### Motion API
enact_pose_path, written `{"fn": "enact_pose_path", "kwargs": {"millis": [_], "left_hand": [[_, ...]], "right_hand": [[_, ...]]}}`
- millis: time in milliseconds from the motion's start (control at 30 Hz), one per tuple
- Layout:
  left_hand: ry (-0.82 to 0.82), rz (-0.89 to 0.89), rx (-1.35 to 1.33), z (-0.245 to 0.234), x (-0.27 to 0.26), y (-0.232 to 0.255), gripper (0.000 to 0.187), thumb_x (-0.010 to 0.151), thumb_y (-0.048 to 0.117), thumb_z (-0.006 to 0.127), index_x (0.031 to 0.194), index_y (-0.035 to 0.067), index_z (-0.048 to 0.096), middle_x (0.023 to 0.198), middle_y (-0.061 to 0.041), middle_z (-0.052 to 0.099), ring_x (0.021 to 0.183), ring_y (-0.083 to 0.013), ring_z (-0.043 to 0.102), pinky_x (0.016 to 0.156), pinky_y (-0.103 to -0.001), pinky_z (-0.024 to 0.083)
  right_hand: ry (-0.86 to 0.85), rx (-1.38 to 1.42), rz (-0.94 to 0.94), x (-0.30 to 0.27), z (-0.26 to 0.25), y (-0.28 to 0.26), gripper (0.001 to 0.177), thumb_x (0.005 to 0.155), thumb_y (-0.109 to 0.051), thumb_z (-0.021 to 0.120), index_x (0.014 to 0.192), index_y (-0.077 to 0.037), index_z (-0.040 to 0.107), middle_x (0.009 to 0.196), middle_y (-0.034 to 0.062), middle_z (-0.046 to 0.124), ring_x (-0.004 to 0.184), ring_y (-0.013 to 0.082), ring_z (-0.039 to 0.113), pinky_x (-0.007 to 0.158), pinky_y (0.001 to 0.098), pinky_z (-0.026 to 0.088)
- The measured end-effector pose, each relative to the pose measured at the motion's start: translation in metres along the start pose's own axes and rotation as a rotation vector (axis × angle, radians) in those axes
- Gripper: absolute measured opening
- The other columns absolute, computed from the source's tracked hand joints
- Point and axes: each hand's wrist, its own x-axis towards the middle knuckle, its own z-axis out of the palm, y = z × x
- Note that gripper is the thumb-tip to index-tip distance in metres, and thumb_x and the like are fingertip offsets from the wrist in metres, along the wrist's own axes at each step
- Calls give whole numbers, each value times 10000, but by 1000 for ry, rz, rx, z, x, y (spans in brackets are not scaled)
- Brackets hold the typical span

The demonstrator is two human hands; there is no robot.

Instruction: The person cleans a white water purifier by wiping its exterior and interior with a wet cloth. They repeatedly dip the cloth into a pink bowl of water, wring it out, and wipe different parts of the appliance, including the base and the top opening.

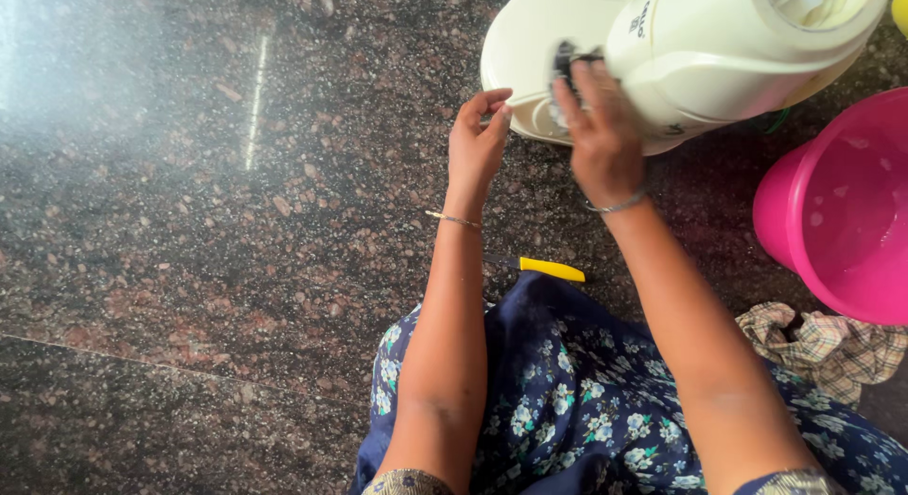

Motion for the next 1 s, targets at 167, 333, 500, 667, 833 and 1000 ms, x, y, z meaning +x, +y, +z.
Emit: {"fn": "enact_pose_path", "kwargs": {"millis": [167,333,500,667,833,1000], "left_hand": [[34,36,129,13,0,-16,366,939,73,614,1285,144,709,1264,-153,594,956,-213,739,863,-320,599],[61,20,144,16,0,-20,396,909,30,615,1264,163,728,1280,-126,609,982,-210,757,869,-316,589],[73,51,175,17,0,-19,403,893,16,619,1253,160,730,1259,-125,631,955,-219,767,852,-322,605],[66,49,198,15,-3,-12,400,891,40,646,1267,161,708,1279,-126,617,981,-223,760,852,-322,608],[58,7,220,14,-4,-3,392,905,47,636,1272,162,710,1295,-127,617,1028,-230,747,866,-322,607],[64,9,277,16,-3,-5,414,899,34,625,1283,167,706,1302,-130,607,1041,-239,748,881,-322,602]], "right_hand": [[-158,-27,43,-34,-3,-1,266,997,-48,721,1260,-82,701,1407,68,638,1282,303,594,1085,401,527],[-117,53,63,-46,2,6,220,950,-18,730,1155,-96,748,1219,71,639,1106,285,612,973,389,542],[-232,85,11,-26,7,9,221,896,-17,780,1078,-118,705,1081,42,627,986,261,638,817,371,567],[-248,74,89,-36,13,11,290,793,-75,868,999,-76,664,1024,75,613,917,259,631,747,378,566],[-350,38,98,-65,-17,11,310,797,-51,841,1068,-67,691,1067,78,619,970,266,643,813,363,577],[-114,-14,56,-39,-30,9,254,944,32,754,1157,-105,738,1159,74,660,1110,265,640,962,372,577]]}}
